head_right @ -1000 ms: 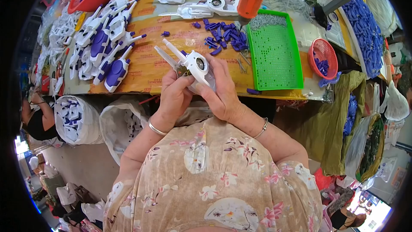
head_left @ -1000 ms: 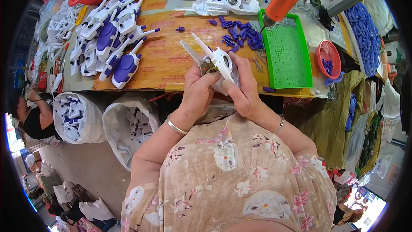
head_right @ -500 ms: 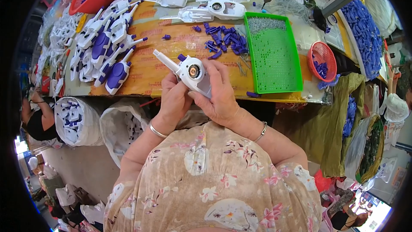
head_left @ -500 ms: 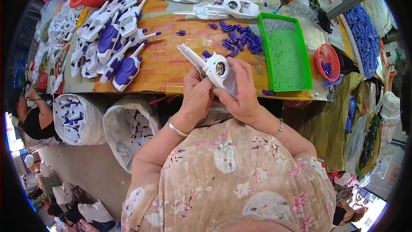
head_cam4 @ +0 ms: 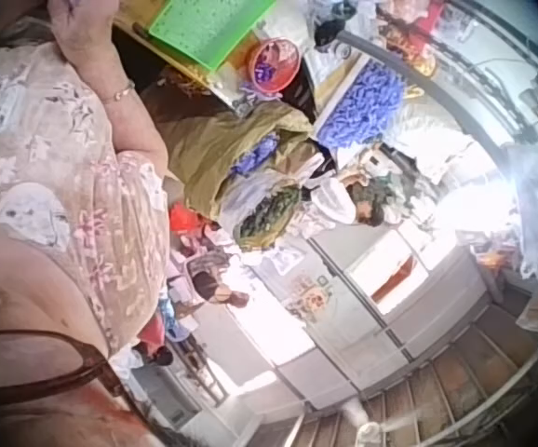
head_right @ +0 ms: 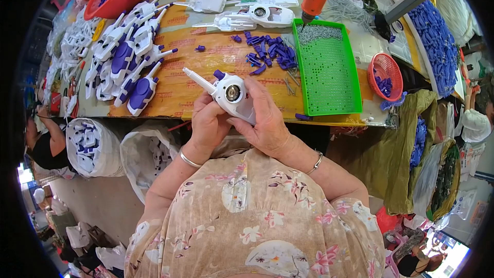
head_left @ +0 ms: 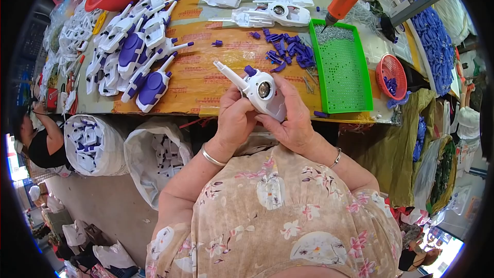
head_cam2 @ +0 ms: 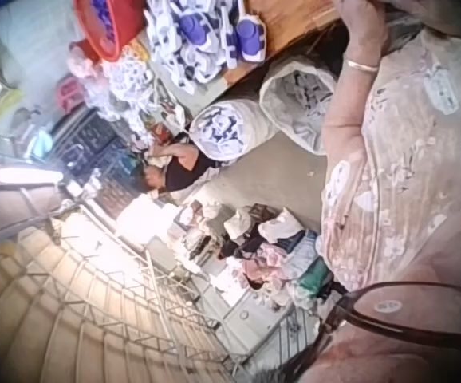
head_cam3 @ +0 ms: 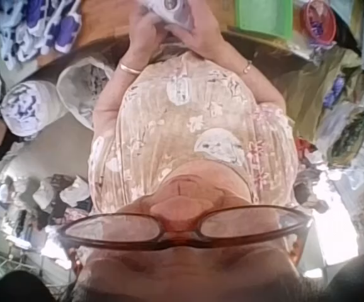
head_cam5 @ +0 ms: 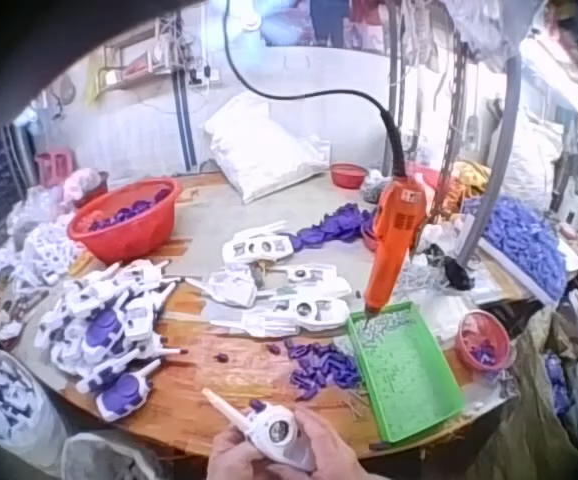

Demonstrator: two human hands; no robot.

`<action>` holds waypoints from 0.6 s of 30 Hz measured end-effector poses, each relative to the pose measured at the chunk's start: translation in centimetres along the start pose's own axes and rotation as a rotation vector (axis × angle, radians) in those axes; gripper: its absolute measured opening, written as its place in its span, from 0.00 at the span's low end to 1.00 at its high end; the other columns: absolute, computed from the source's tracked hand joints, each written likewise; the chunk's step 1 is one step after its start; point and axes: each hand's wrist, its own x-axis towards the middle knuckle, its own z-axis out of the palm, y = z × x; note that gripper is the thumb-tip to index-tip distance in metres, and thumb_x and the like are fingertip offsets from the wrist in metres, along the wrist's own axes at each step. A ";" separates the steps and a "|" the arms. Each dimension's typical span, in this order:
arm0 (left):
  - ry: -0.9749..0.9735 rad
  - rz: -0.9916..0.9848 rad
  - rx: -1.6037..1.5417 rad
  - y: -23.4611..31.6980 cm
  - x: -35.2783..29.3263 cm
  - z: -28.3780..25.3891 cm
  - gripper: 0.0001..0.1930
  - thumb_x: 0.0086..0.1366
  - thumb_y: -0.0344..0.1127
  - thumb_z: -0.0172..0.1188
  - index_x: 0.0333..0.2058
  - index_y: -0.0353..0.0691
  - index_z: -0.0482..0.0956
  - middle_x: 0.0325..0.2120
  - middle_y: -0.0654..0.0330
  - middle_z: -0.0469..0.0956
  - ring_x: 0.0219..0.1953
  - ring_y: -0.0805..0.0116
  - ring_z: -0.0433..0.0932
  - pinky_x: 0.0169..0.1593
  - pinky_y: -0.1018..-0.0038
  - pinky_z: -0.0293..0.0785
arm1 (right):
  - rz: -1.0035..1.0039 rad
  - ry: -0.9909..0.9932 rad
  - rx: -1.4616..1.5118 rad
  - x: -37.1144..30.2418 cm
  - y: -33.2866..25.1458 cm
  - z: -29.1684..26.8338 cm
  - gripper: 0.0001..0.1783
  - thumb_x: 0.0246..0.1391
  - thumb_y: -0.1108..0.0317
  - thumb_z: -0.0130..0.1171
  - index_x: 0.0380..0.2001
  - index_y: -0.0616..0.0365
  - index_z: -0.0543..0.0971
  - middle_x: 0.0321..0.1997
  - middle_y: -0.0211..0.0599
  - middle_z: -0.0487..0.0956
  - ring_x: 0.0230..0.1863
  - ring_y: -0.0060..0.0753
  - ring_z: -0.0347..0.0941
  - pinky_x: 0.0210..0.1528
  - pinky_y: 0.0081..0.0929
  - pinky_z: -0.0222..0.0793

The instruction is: The person assembles plastic toy housings by securing internal components with screws using a handheld power tool.

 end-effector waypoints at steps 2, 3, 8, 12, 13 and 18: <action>0.022 -0.014 -0.038 0.1 0.0 0.1 0.28 0.48 0.16 0.43 0.52 0.34 0.66 0.44 0.55 0.73 0.46 0.63 0.74 0.51 0.69 0.71 | -0.014 0.000 -0.036 0.0 0.0 0.0 0.44 0.41 0.70 0.68 0.59 0.66 0.57 0.57 0.56 0.64 0.57 0.56 0.64 0.57 0.38 0.63; 0.022 -0.016 -0.037 0.1 0.1 0.1 0.28 0.48 0.16 0.43 0.52 0.34 0.66 0.44 0.55 0.73 0.46 0.63 0.74 0.51 0.69 0.71 | -0.013 0.002 -0.036 0.1 0.1 0.0 0.44 0.41 0.70 0.68 0.59 0.66 0.57 0.57 0.56 0.64 0.57 0.56 0.64 0.57 0.38 0.63; 0.031 -0.023 -0.098 -0.1 0.3 -0.5 0.28 0.46 0.20 0.41 0.51 0.32 0.65 0.44 0.53 0.72 0.48 0.60 0.72 0.56 0.65 0.67 | -0.035 0.017 -0.081 0.4 0.3 0.2 0.43 0.39 0.74 0.68 0.58 0.66 0.57 0.55 0.56 0.65 0.55 0.56 0.65 0.55 0.38 0.65; 0.033 -0.036 -0.121 -0.5 0.4 -0.8 0.27 0.48 0.22 0.42 0.52 0.29 0.64 0.47 0.51 0.71 0.51 0.56 0.70 0.58 0.62 0.64 | -0.051 0.052 -0.121 0.3 0.5 0.4 0.42 0.39 0.74 0.67 0.58 0.66 0.58 0.54 0.56 0.66 0.53 0.57 0.66 0.53 0.38 0.66; 0.036 -0.033 -0.101 -0.6 0.5 -0.6 0.28 0.48 0.22 0.42 0.52 0.29 0.64 0.47 0.51 0.71 0.51 0.56 0.70 0.58 0.62 0.64 | -0.050 0.053 -0.140 0.3 0.7 0.3 0.42 0.39 0.74 0.67 0.58 0.67 0.58 0.53 0.56 0.66 0.53 0.58 0.66 0.53 0.38 0.67; 0.043 -0.061 -0.019 -0.3 0.4 0.1 0.28 0.47 0.22 0.42 0.52 0.29 0.64 0.46 0.52 0.71 0.51 0.58 0.70 0.58 0.64 0.64 | -0.065 0.056 -0.144 0.2 1.3 0.4 0.41 0.40 0.72 0.65 0.57 0.69 0.58 0.52 0.59 0.65 0.52 0.59 0.66 0.51 0.38 0.68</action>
